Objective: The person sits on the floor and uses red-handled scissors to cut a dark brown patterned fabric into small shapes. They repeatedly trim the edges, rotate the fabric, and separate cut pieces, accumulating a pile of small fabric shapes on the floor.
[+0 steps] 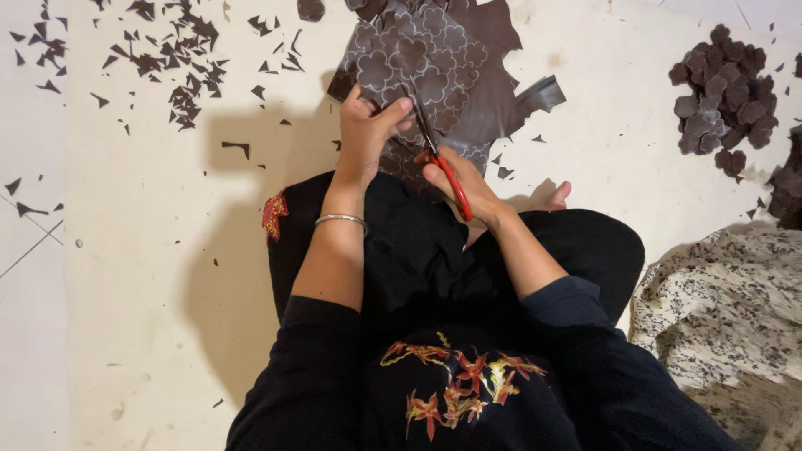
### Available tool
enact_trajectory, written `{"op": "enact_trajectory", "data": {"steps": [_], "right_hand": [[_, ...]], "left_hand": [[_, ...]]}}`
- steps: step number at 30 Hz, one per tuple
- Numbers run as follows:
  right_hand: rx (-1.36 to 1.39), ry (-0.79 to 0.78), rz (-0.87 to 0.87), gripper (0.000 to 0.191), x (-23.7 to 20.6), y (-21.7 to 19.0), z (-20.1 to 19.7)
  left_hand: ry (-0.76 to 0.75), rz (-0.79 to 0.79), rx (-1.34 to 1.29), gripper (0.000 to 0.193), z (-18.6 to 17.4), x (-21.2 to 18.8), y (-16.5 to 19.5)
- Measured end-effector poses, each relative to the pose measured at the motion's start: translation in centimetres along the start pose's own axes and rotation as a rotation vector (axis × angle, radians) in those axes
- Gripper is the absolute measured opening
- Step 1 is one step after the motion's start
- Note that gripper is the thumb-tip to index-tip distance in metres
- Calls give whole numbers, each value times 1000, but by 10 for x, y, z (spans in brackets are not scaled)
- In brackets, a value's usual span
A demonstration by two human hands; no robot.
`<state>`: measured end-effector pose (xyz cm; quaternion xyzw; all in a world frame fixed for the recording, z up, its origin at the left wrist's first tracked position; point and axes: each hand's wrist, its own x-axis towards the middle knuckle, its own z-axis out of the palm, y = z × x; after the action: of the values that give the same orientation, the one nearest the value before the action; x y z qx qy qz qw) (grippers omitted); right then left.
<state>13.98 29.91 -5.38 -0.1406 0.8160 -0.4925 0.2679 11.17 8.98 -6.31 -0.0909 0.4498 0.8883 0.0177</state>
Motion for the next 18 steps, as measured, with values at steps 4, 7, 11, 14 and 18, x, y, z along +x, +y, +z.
{"op": "enact_trajectory", "data": {"steps": [4, 7, 11, 14, 18], "right_hand": [[64, -3, -52, 55, 1, 2, 1], [92, 2, 0, 56, 0, 4, 1], [168, 17, 49, 62, 0, 4, 3], [166, 17, 15, 66, -1, 4, 3], [201, 10, 11, 69, -4, 4, 2]], "left_hand": [[4, 29, 49, 31, 1, -1, -4], [-14, 66, 4, 30, 4, -1, -9], [2, 42, 25, 30, 8, -3, -11], [-6, 50, 44, 30, 9, -4, -10], [-20, 65, 21, 31, 11, -5, -9]]}}
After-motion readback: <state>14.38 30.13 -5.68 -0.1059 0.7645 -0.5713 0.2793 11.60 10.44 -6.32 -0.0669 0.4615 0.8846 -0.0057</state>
